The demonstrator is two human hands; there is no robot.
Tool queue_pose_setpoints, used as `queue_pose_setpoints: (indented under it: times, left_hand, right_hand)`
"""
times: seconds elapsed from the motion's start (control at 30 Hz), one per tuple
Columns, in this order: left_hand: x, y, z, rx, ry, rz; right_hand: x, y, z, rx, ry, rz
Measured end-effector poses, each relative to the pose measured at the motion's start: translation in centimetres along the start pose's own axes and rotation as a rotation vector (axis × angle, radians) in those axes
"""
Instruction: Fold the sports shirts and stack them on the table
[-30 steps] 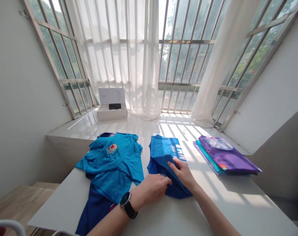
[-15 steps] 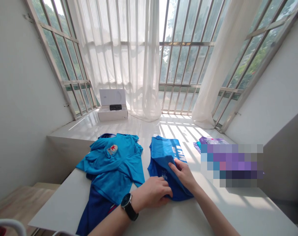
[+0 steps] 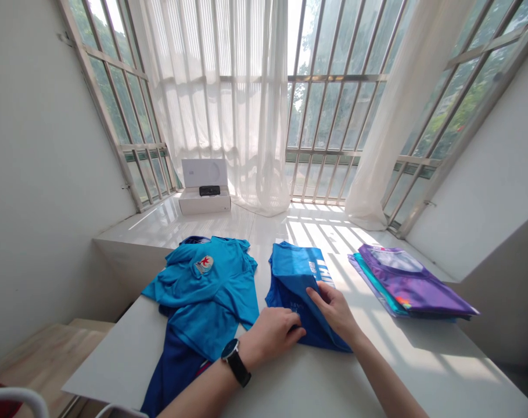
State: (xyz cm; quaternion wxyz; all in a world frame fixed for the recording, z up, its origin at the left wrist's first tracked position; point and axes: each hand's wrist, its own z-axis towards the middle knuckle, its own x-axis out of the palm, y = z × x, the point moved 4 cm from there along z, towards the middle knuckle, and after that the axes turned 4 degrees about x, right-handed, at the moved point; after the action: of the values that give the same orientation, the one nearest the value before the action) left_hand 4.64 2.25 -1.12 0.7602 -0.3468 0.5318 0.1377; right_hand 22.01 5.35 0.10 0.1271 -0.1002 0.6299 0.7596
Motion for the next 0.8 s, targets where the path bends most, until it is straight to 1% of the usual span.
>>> queue_pose_setpoints:
  times: [0.2,0.43,0.53,0.67,0.8]
  left_hand:
    - [0.1,0.4,0.1,-0.057,-0.041,0.020]
    - [0.2,0.9,0.1,-0.079,-0.002,0.009]
    - [-0.4,1.4,0.1,-0.079,0.005,0.044]
    - [-1.2,2.3,0.0,-0.098,0.021,0.064]
    - [-1.1,2.7,-0.1,-0.120,0.031,0.022]
  right_hand:
    - [-0.6,-0.1,0.0,-0.019,-0.050,-0.032]
    - [-0.6,0.2,-0.2,-0.039,-0.062,-0.066]
    - [-0.1,0.7,-0.6,-0.050,-0.045,-0.119]
    - [0.8,1.8,-1.5,-0.135,-0.025,-0.207]
    - [2.3,1.9,-2.5,-0.236,0.091,-0.261]
